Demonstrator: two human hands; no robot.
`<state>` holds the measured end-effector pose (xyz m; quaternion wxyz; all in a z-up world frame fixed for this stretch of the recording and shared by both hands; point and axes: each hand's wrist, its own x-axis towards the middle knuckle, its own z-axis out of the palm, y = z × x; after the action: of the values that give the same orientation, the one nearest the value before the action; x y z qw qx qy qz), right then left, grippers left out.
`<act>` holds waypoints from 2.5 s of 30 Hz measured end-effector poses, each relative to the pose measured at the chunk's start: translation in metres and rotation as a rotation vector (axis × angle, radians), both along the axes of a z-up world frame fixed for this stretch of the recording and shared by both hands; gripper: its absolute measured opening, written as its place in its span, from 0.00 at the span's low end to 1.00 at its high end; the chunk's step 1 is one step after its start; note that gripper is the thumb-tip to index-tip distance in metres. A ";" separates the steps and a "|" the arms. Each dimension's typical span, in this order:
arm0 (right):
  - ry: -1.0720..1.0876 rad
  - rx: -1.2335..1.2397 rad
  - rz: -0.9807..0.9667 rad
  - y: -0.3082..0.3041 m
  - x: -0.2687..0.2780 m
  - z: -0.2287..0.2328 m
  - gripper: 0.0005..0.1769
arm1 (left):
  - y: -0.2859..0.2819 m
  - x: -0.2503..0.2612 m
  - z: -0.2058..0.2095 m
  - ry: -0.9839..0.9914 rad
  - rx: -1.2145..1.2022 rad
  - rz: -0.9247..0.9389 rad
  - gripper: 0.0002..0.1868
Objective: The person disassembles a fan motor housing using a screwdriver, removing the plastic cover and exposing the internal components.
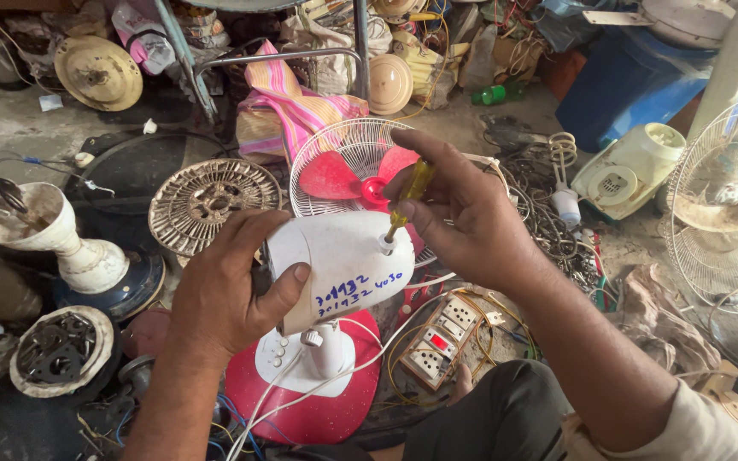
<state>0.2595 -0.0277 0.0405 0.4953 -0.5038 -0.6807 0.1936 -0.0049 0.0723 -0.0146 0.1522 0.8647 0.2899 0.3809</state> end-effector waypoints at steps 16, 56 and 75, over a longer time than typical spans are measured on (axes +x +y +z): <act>-0.111 -0.173 -0.279 0.017 0.047 -0.021 0.13 | -0.002 0.001 0.003 -0.010 0.020 0.004 0.32; 0.021 -0.134 -0.368 0.013 0.075 -0.006 0.27 | -0.002 0.092 0.068 0.406 0.075 -0.265 0.10; -0.606 -0.605 -0.020 0.029 0.036 0.076 0.18 | 0.001 0.094 0.057 0.468 0.227 -0.225 0.11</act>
<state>0.2951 0.0017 0.1163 0.1045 -0.6672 -0.7030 0.2230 0.0890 0.0731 0.0429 0.0245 0.9674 0.1748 0.1816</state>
